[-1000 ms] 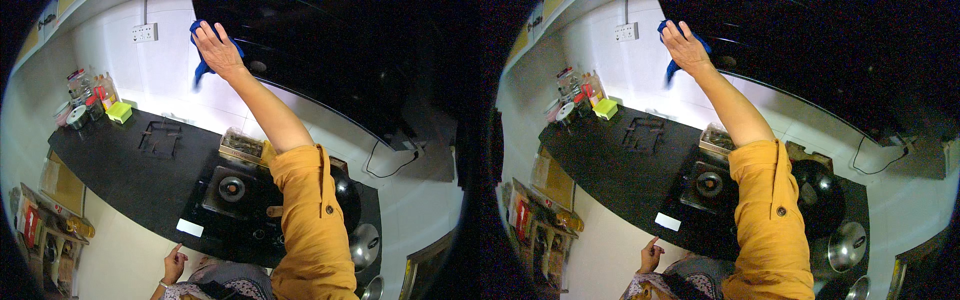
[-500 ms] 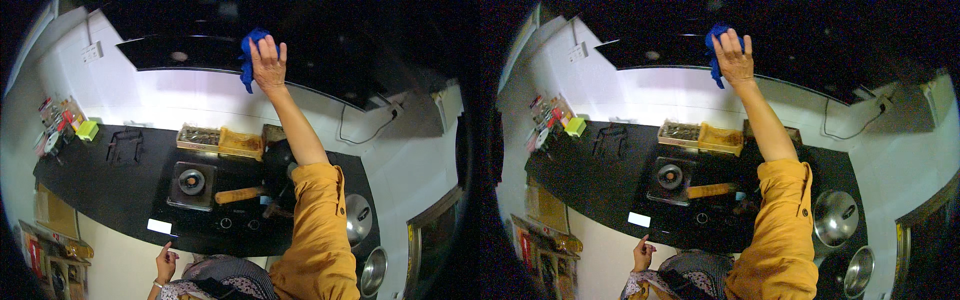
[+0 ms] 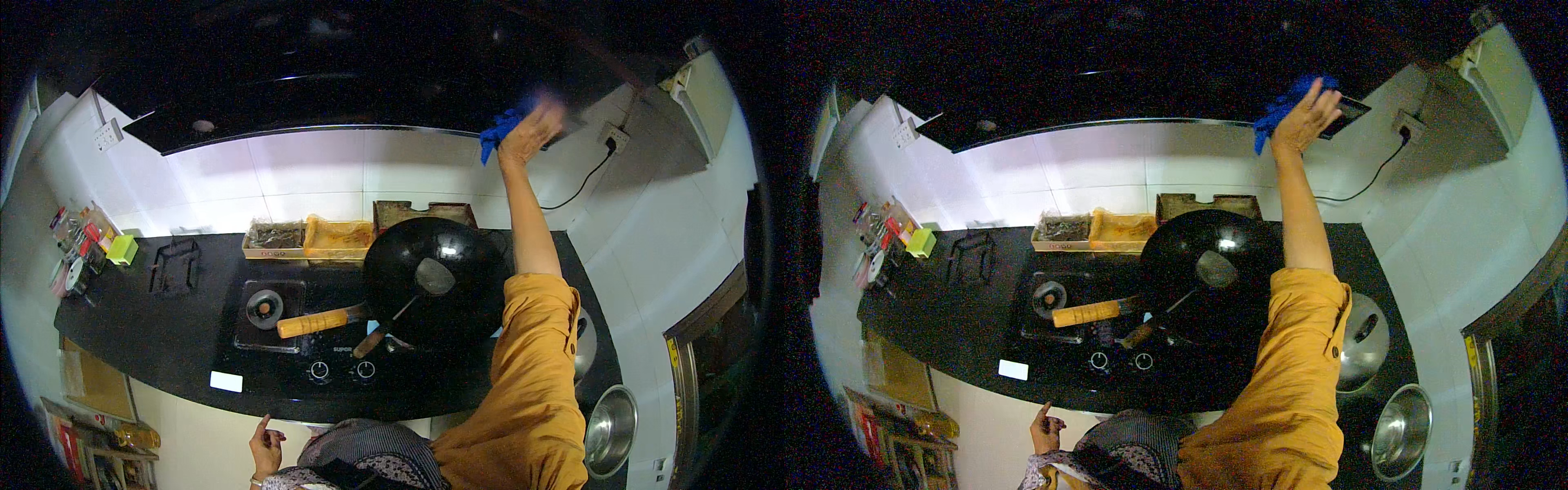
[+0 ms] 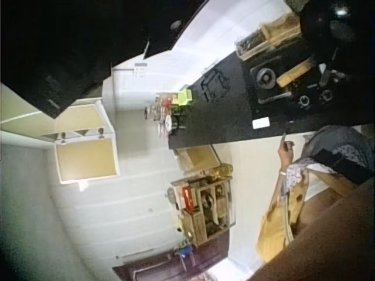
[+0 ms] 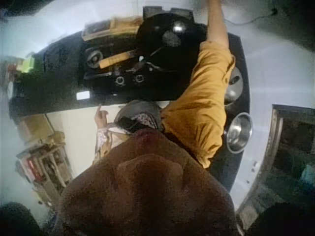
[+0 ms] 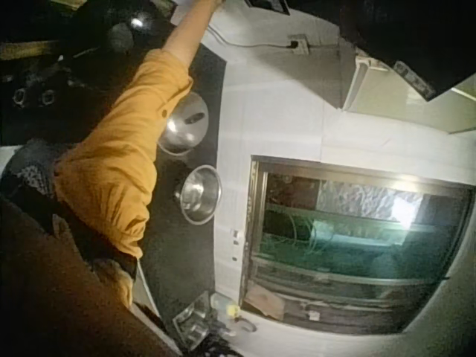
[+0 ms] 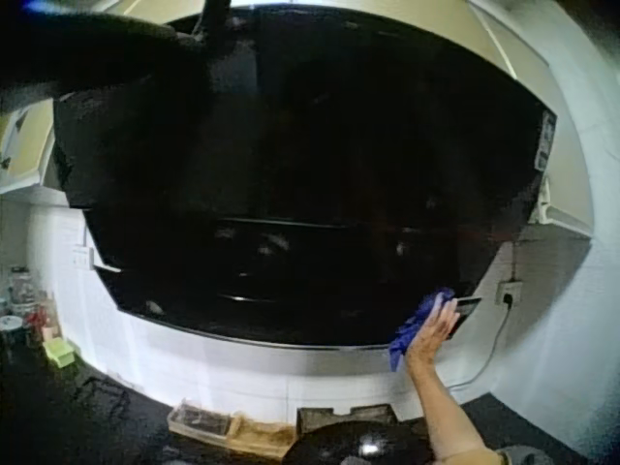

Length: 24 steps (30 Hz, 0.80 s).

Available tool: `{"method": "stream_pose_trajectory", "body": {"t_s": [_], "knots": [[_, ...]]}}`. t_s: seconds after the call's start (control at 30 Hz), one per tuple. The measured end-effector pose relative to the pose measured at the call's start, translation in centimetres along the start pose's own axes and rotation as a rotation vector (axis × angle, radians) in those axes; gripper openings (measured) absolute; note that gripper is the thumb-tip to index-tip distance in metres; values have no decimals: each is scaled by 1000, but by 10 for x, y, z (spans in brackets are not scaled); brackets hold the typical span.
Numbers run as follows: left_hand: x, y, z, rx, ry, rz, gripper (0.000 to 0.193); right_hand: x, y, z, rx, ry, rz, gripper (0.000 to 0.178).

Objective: The person cleans a kitchen using a blue cloth. They wipe the countertop, the range hood, and the stovetop. The person repeatedly rinses the cloth in a sink and wrings it out before continuing to wipe various surfaces.

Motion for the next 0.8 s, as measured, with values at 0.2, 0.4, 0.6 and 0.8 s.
{"method": "stream_pose_trajectory", "body": {"t_s": [0.2, 0.4, 0.6, 0.8], "knots": [[2, 12, 37, 16, -35, 19, 37, 5, 85, 34, 86, -286, 485, 87], [-2, 3, 59, -12, -88, 28, 37, -41, 88, 48, 604, -254, 668, 88], [-6, 1, 49, 8, -90, 74, 39, -56, 27, 26, 514, -251, 585, 89], [0, 3, 38, 8, -75, 85, 40, -82, -82, -8, 613, -276, 254, 89]]}}
Point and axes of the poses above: each hand's wrist, its own x-axis towards the middle knuckle, its own z-axis out of the palm, y = z × x, the point moved 4 cm from there along x, towards the middle knuckle, and after that the axes turned 13 degrees about -x, right-handed, at the moved point
